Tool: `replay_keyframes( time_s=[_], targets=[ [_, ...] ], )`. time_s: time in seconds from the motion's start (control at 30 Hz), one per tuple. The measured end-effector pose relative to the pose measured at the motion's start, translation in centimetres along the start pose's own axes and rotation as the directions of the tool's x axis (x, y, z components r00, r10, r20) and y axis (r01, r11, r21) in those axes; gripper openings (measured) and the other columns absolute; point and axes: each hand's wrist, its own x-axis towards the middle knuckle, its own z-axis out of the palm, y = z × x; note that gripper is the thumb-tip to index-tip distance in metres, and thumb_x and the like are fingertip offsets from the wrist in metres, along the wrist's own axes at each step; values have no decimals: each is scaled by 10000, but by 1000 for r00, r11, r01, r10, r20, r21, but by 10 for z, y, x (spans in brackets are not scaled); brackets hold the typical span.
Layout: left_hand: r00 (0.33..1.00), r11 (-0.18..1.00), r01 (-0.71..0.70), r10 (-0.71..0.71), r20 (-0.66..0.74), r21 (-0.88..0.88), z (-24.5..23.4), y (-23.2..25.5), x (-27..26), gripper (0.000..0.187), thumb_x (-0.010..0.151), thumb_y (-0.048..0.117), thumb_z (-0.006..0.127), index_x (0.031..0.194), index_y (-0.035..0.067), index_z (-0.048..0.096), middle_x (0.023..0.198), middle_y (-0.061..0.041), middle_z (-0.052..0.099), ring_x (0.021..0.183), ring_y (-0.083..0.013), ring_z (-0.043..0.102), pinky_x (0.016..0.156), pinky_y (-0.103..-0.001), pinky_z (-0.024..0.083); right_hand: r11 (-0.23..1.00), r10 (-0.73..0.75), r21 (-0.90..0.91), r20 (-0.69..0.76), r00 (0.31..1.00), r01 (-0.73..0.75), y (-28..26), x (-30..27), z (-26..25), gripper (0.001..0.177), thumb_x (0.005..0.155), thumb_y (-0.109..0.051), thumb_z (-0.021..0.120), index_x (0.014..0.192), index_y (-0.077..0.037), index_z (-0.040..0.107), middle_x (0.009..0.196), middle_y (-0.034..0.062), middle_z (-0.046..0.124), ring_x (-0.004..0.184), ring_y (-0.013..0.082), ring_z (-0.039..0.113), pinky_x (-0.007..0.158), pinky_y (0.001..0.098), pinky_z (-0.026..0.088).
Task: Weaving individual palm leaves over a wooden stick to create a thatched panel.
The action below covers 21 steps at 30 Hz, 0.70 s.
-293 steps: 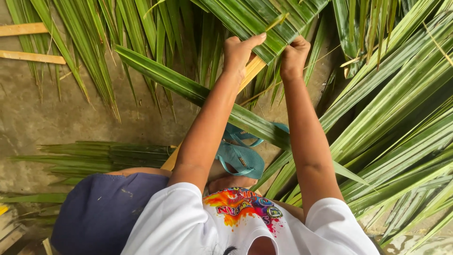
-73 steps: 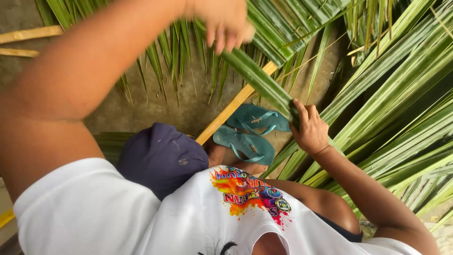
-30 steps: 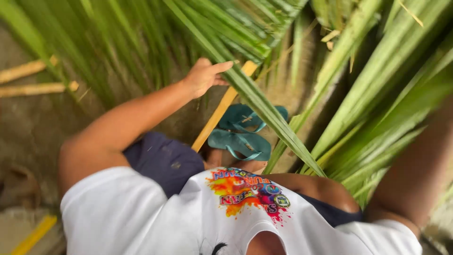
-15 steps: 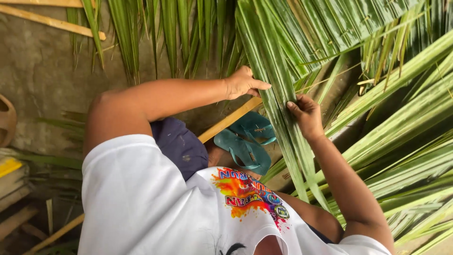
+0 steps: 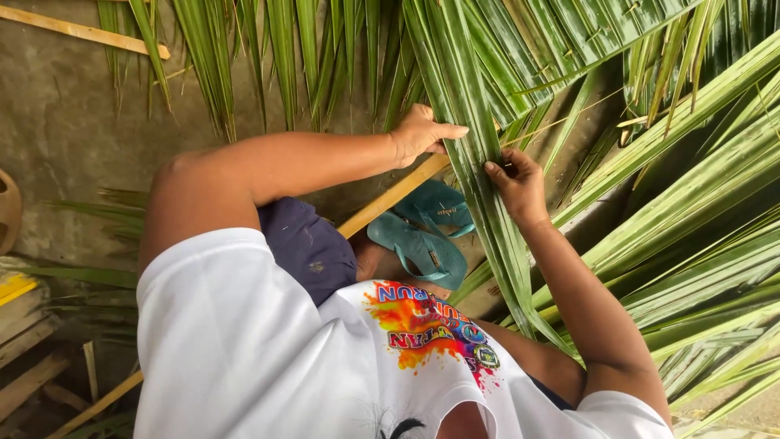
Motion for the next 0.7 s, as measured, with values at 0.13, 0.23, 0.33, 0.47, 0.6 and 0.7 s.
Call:
replay_keyframes(
  time_s=[0.13, 0.23, 0.33, 0.47, 0.6, 0.7],
  targets=[
    [999, 1000, 10, -9, -33, 16, 8, 12, -13, 642, 614, 230, 1009, 748, 119, 391, 762, -2, 326, 690, -170, 594, 532, -401, 641, 1000, 3, -5, 1, 1000, -3, 12, 5, 0, 167, 930, -123, 846, 1039, -90, 724, 873, -26, 595, 780, 65, 623, 720, 228, 561],
    [998, 999, 23, -21, -59, 34, 3, 7, -9, 680, 628, 271, 1004, 790, 111, 363, 830, -32, 304, 766, -192, 573, 569, -409, 622, 1000, 15, -27, 5, 1000, -15, 8, 6, 2, 166, 922, -130, 858, 1018, -99, 727, 856, -27, 593, 755, 58, 613, 681, 213, 543],
    [996, 998, 40, -36, -86, 48, -1, -3, 0, 698, 643, 290, 1000, 855, 87, 367, 907, -61, 280, 842, -214, 559, 610, -429, 616, 996, 51, -79, 12, 999, -50, 11, 12, -4, 193, 894, -168, 893, 984, -107, 734, 820, -18, 606, 723, 57, 590, 631, 206, 510],
    [991, 999, 21, -25, -129, -34, 5, 2, 2, 660, 631, 251, 1007, 918, 25, 457, 953, -76, 299, 911, -246, 593, 645, -466, 636, 971, 153, -197, 79, 985, -135, 38, 28, -16, 298, 890, -382, 905, 1033, -168, 755, 788, -18, 676, 725, 81, 634, 651, 286, 519],
    [987, 998, -19, 10, -160, -55, 5, -7, 16, 597, 610, 208, 1008, 876, 12, 510, 874, -83, 405, 851, -294, 679, 635, -457, 653, 945, 319, 18, 163, 933, -326, 13, 33, -26, 231, 804, -223, 882, 906, -103, 715, 682, -73, 653, 578, -12, 574, 514, 111, 453],
    [982, 960, -185, 175, -67, -209, 0, -21, 25, 160, 766, -16, 797, 882, -89, 714, 796, -199, 759, 619, -256, 744, 558, -353, 664, 911, 407, -141, 162, 899, -387, 18, 50, -38, 384, 824, -214, 834, 1162, -56, 740, 937, 94, 764, 739, 157, 696, 803, 264, 572]
  ],
)
